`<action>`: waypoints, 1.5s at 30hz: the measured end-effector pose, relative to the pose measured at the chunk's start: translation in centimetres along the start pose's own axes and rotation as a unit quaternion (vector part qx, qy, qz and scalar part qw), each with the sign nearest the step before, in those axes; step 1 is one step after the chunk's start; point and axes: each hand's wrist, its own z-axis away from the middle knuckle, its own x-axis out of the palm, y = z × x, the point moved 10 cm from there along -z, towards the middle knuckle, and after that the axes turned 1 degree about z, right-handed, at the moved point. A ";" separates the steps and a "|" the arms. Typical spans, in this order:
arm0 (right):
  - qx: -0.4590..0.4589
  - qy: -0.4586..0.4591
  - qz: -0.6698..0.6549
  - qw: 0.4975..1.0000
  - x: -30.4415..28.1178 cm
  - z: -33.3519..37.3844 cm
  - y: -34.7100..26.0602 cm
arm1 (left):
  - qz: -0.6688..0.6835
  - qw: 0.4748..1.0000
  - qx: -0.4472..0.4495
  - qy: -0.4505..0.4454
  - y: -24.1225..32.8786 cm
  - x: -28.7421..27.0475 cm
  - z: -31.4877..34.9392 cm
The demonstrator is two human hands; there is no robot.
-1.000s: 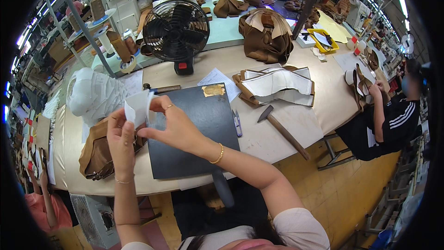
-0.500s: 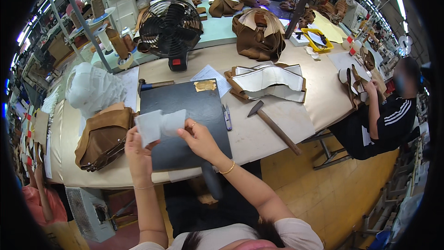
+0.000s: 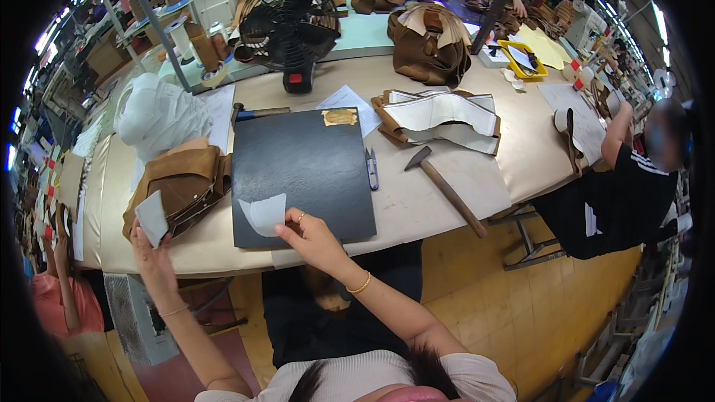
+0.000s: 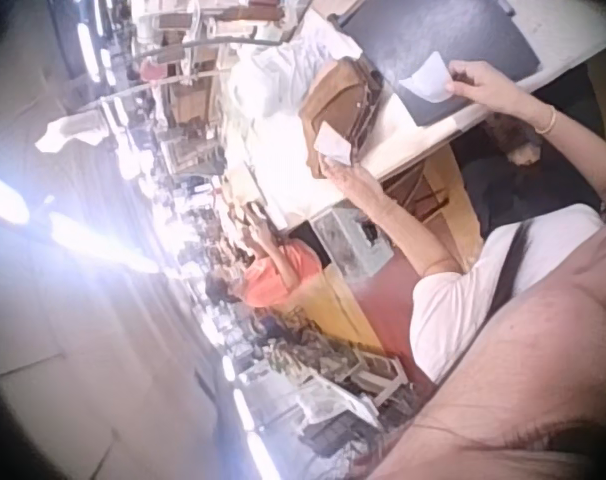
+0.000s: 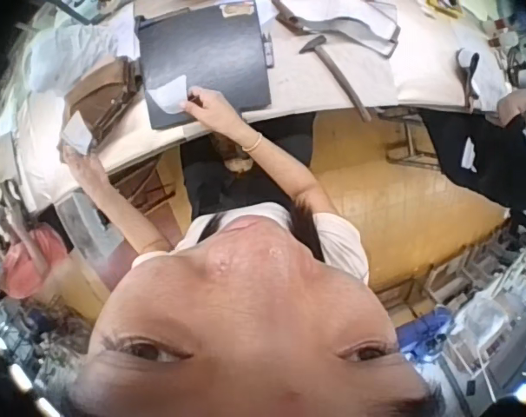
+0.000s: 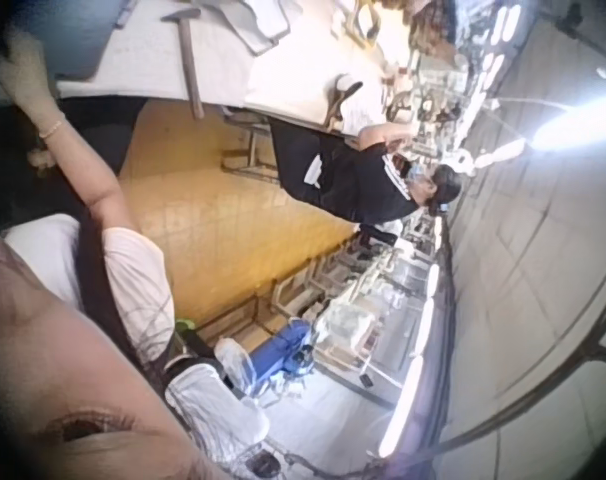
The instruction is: The person repeatedly places a brown leather piece over a curved shoe-last form, then uses a hammer to tap the edges and shape the leather. They remove the piece, inspect it, and repeat the process several times. A coworker is visible across the table working on similar items.
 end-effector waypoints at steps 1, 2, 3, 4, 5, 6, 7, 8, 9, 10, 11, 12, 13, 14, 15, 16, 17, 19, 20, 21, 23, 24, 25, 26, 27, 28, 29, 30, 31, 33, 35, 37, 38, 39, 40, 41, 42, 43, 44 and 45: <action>-0.024 -0.003 0.015 1.000 0.6 0.1 -0.5 | -0.066 0.997 0.019 0.020 1.0 -3.3 -0.4; -0.019 -0.006 0.013 1.000 1.1 0.3 -0.4 | -0.130 0.990 0.036 0.039 1.8 -6.5 -0.9; -0.014 -0.010 0.012 1.000 1.5 0.4 -0.1 | -0.189 0.979 0.052 0.045 2.5 -9.0 -1.3; -0.008 -0.013 0.012 1.000 1.9 0.5 0.2 | -0.248 0.965 0.067 0.051 3.1 -11.4 -1.6; -0.006 -0.014 0.014 1.000 2.2 0.6 0.4 | -0.305 0.947 0.080 0.057 3.6 -13.9 -2.0; -0.004 -0.015 0.016 1.000 2.4 0.7 0.6 | -0.350 0.930 0.085 0.074 4.1 -16.9 -2.3; -0.002 -0.015 0.017 1.000 2.5 0.9 0.7 | -0.393 0.911 0.090 0.089 4.5 -20.0 -2.7; -0.006 -0.015 0.026 1.000 2.6 1.0 0.6 | -0.435 0.890 0.094 0.103 4.7 -23.1 -3.1; -0.010 -0.017 0.035 0.999 2.6 1.1 0.6 | -0.452 0.879 0.091 0.117 4.7 -26.6 -3.5; -0.015 -0.019 0.042 0.999 2.6 1.1 0.5 | -0.471 0.867 0.090 0.131 4.9 -30.2 -3.7; 0.007 -0.023 0.051 0.998 2.4 1.2 0.1 | -0.488 0.857 0.086 0.144 4.5 -33.0 -3.7; 0.019 -0.016 0.052 0.998 1.9 1.3 0.5 | -0.554 0.815 0.073 0.154 4.0 -34.4 -3.6; 0.032 -0.009 0.053 0.998 1.4 1.3 1.0 | -0.617 0.767 0.060 0.162 3.3 -35.7 -3.5; 0.044 -0.001 0.051 0.998 1.2 1.3 1.8 | -0.678 0.714 0.049 0.168 3.0 -37.1 -3.7; 0.064 -0.006 0.014 0.998 1.2 1.2 3.3 | -0.696 0.696 0.031 0.174 2.5 -39.3 -3.8; 0.063 -0.007 -0.006 0.998 1.4 1.0 3.3 | -0.697 0.690 0.033 0.192 2.7 -41.9 -3.5; 0.062 -0.009 -0.026 0.998 1.6 0.8 3.3 | -0.699 0.683 0.034 0.209 3.0 -44.5 -3.3; 0.076 -0.017 -0.030 0.997 1.7 0.6 3.9 | -0.698 0.681 0.042 0.217 2.2 -46.7 -2.8; 0.079 -0.015 -0.030 0.996 1.5 0.5 3.9 | -0.697 0.683 0.049 0.212 1.8 -47.2 -2.8; 0.082 -0.014 -0.032 0.996 1.4 0.6 3.9 | -0.698 0.683 0.056 0.208 1.9 -47.7 -2.8; 0.090 -0.006 -0.038 0.995 1.1 0.8 4.4 | -0.697 0.693 0.021 0.186 -0.5 -46.6 -3.0; 0.097 -0.012 -0.044 0.994 1.4 0.7 4.3 | -0.704 0.684 0.033 0.187 0.6 -47.4 -2.8; 0.095 -0.017 -0.057 0.994 1.5 0.5 4.5 | -0.705 0.683 0.043 0.186 1.4 -48.1 -2.8; 0.097 -0.017 -0.059 0.993 1.4 0.6 4.8 | -0.702 0.686 0.031 0.190 1.3 -48.3 -2.7; 0.100 -0.014 -0.050 0.994 1.6 0.6 4.1 | -0.697 0.691 0.014 0.194 0.5 -48.0 -2.2; 0.106 -0.007 -0.045 0.993 1.5 0.6 4.1 | -0.690 0.697 0.002 0.198 -0.1 -47.5 -2.0; 0.109 -0.005 -0.045 0.993 1.5 0.6 4.2 | -0.696 0.689 -0.005 0.202 -0.1 -47.5 -1.6; 0.113 0.000 -0.044 0.993 1.5 0.6 4.3 | -0.702 0.682 -0.013 0.203 -0.2 -47.7 -1.2; 0.109 0.002 -0.053 0.993 1.6 0.6 4.2 | -0.708 0.676 -0.020 0.203 -0.4 -47.8 -0.8; 0.116 -0.005 -0.046 0.992 1.7 0.7 3.9 | -0.697 0.686 -0.026 0.209 -0.9 -47.7 -0.2; 0.117 -0.011 -0.037 0.992 1.7 0.7 3.7 | -0.691 0.690 -0.013 0.215 -1.0 -48.2 0.0; 0.111 -0.016 -0.031 0.993 1.8 0.7 3.8 | -0.687 0.692 -0.001 0.221 -0.7 -49.2 -0.5; 0.111 -0.017 -0.028 0.993 1.9 0.7 3.8 | -0.685 0.694 0.005 0.222 -0.8 -49.6 -0.9; 0.115 -0.015 -0.026 0.993 1.8 1.0 3.9 | -0.686 0.693 0.005 0.221 -1.0 -49.8 -1.2; 0.120 -0.012 -0.024 0.992 1.8 1.4 4.0 | -0.687 0.693 0.011 0.219 -1.1 -50.0 -1.5; 0.119 -0.014 -0.025 0.992 1.8 1.4 4.1 | -0.686 0.694 0.021 0.218 -1.2 -50.1 -2.2; 0.118 -0.015 -0.026 0.993 1.8 1.4 4.1 | -0.685 0.695 0.032 0.217 -1.1 -50.3 -2.8; 0.117 -0.015 -0.028 0.993 1.8 1.4 4.1 | -0.695 0.685 0.025 0.217 -1.1 -50.6 -3.3; 0.117 -0.015 -0.032 0.993 1.8 1.5 4.1 | -0.702 0.678 0.015 0.217 -1.7 -50.9 -3.7; 0.116 -0.015 -0.036 0.992 1.9 1.5 4.0 | -0.710 0.670 0.006 0.216 -2.3 -51.1 -4.0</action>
